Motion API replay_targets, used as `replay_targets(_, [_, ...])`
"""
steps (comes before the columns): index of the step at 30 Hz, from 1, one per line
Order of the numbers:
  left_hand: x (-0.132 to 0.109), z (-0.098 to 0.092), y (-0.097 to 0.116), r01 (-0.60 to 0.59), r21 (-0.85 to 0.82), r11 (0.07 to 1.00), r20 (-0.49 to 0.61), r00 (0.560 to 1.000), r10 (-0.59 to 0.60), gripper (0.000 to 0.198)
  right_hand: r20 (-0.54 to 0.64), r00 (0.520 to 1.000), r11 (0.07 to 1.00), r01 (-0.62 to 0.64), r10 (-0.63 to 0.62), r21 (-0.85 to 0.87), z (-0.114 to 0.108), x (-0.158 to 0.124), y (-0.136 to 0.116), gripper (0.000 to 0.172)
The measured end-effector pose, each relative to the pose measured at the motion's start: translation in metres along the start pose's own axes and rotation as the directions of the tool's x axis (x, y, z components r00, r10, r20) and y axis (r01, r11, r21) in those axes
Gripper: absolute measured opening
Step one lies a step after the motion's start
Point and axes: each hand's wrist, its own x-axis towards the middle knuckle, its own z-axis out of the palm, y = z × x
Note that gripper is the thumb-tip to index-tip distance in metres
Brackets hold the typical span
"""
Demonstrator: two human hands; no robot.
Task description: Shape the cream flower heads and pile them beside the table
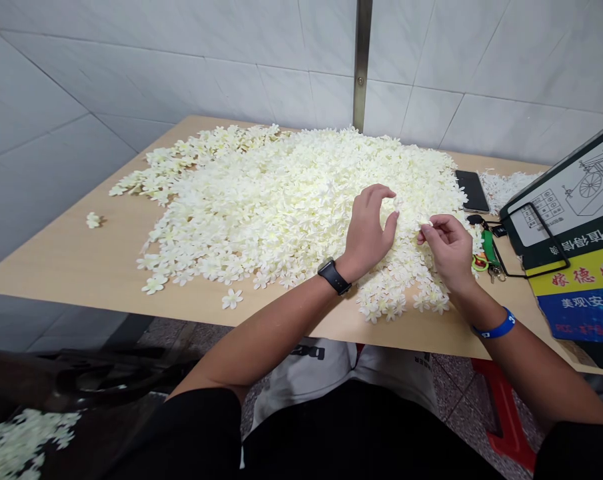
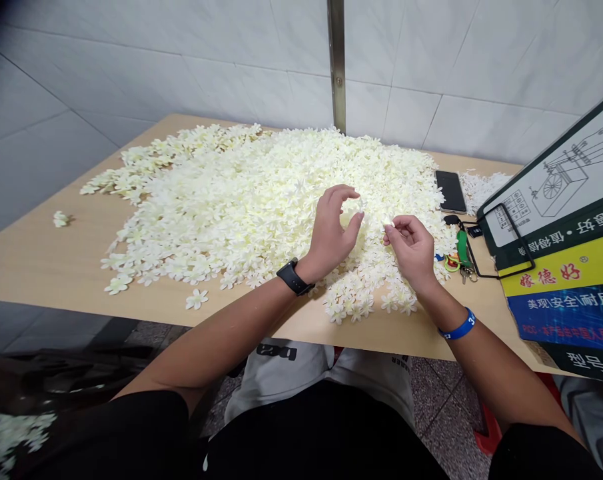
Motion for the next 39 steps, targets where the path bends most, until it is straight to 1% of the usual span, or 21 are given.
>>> replay_targets(2, [-0.002, 0.001, 0.001, -0.070, -0.011, 0.997, 0.017, 0.997, 0.071, 0.018, -0.001, 1.000, 1.000, -0.011, 0.011, -0.004, 0.000, 0.000, 0.000, 0.030])
replay_targets(5, [-0.005, 0.004, 0.002, -0.151, -0.071, 0.986, 0.105, 0.982, 0.158, 0.014, 0.025, 1.000, 1.000, -0.012, 0.013, -0.010, 0.000, -0.001, 0.000, 0.030])
replay_targets(7, [-0.007, 0.006, 0.001, -0.164, -0.106, 0.981, 0.123, 0.977, 0.177, 0.011, 0.050, 0.999, 1.000, -0.005, 0.006, -0.014, -0.001, -0.002, 0.000, 0.030])
replay_targets(12, [-0.007, 0.007, -0.002, -0.158, -0.133, 0.978, 0.072, 0.983, 0.169, 0.009, 0.079, 0.997, 1.000, -0.018, 0.018, -0.003, 0.000, -0.002, -0.001, 0.031])
replay_targets(16, [-0.005, 0.004, 0.000, -0.148, -0.138, 0.979, 0.104, 0.981, 0.163, 0.010, 0.074, 0.997, 1.000, -0.018, 0.019, -0.014, 0.001, -0.003, -0.001, 0.031])
replay_targets(19, [-0.003, 0.002, 0.001, -0.086, -0.116, 0.990, 0.120, 0.988, 0.100, 0.016, 0.070, 0.997, 1.000, -0.011, 0.013, -0.024, 0.001, -0.003, -0.001, 0.030])
replay_targets(23, [0.002, -0.001, -0.002, -0.013, -0.035, 0.999, 0.071, 0.997, 0.015, 0.029, 0.051, 0.999, 1.000, -0.007, 0.008, -0.021, 0.001, -0.002, 0.000, 0.028])
replay_targets(25, [0.004, -0.003, -0.003, -0.020, 0.005, 1.000, 0.038, 0.999, 0.020, 0.023, 0.035, 0.999, 1.000, -0.012, 0.012, -0.024, 0.001, -0.001, 0.000, 0.028])
replay_targets(27, [0.004, -0.004, -0.004, -0.039, 0.030, 0.999, 0.020, 0.999, 0.038, 0.009, 0.019, 1.000, 1.000, -0.021, 0.021, -0.023, 0.001, -0.001, 0.001, 0.028])
replay_targets(29, [0.002, -0.003, -0.003, -0.055, 0.031, 0.998, 0.036, 0.998, 0.054, 0.015, 0.004, 1.000, 0.999, -0.029, 0.029, -0.018, 0.001, 0.000, 0.002, 0.028])
replay_targets(31, [-0.001, 0.000, 0.000, -0.077, 0.001, 0.997, 0.087, 0.993, 0.077, 0.014, 0.002, 1.000, 1.000, -0.029, 0.029, -0.011, 0.000, 0.000, 0.002, 0.027])
replay_targets(34, [-0.006, 0.004, 0.002, -0.101, -0.068, 0.993, 0.160, 0.981, 0.111, 0.011, 0.047, 0.999, 1.000, -0.020, 0.020, 0.015, -0.001, 0.000, 0.002, 0.026])
replay_targets(39, [-0.006, 0.004, 0.002, -0.102, -0.081, 0.992, 0.125, 0.986, 0.111, 0.010, 0.099, 0.995, 0.999, -0.029, 0.026, 0.027, -0.001, -0.001, 0.001, 0.032])
